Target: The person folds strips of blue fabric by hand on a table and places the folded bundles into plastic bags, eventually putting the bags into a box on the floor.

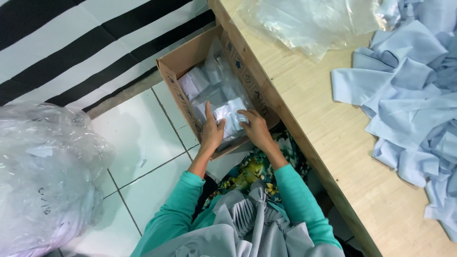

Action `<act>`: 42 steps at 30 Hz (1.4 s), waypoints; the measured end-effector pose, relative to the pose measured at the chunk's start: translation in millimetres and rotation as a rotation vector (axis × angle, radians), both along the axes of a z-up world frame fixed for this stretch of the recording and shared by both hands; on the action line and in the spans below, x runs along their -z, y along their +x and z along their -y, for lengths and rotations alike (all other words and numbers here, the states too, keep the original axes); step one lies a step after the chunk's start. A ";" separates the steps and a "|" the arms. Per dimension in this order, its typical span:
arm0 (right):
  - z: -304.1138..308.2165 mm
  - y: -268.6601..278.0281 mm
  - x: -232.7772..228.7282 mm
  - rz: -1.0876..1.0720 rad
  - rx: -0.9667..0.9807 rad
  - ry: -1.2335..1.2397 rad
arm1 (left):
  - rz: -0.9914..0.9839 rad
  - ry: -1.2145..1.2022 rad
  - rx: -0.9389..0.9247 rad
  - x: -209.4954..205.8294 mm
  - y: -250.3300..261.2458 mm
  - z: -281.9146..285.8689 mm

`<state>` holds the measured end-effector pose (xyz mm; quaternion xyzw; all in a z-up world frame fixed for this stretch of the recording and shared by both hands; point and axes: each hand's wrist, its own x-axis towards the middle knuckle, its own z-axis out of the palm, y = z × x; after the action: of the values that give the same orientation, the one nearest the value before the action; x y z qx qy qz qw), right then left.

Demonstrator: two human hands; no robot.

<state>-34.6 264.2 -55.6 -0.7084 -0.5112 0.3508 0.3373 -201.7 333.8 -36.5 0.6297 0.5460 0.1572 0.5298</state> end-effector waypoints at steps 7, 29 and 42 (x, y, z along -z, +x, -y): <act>-35.4 8.9 77.0 0.058 -0.087 -0.145 | -0.276 -0.201 0.263 65.3 15.2 -21.2; 62.2 38.2 -75.1 0.072 0.017 0.057 | -0.430 0.192 0.645 75.7 40.5 -4.8; 335.1 126.7 -130.8 0.055 0.711 0.422 | 0.546 0.427 0.902 -118.5 192.7 164.9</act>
<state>92.1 -70.9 75.2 -0.7653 -0.3041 0.0811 0.5615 -9.1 169.0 82.0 0.8302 0.0222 0.1794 0.5273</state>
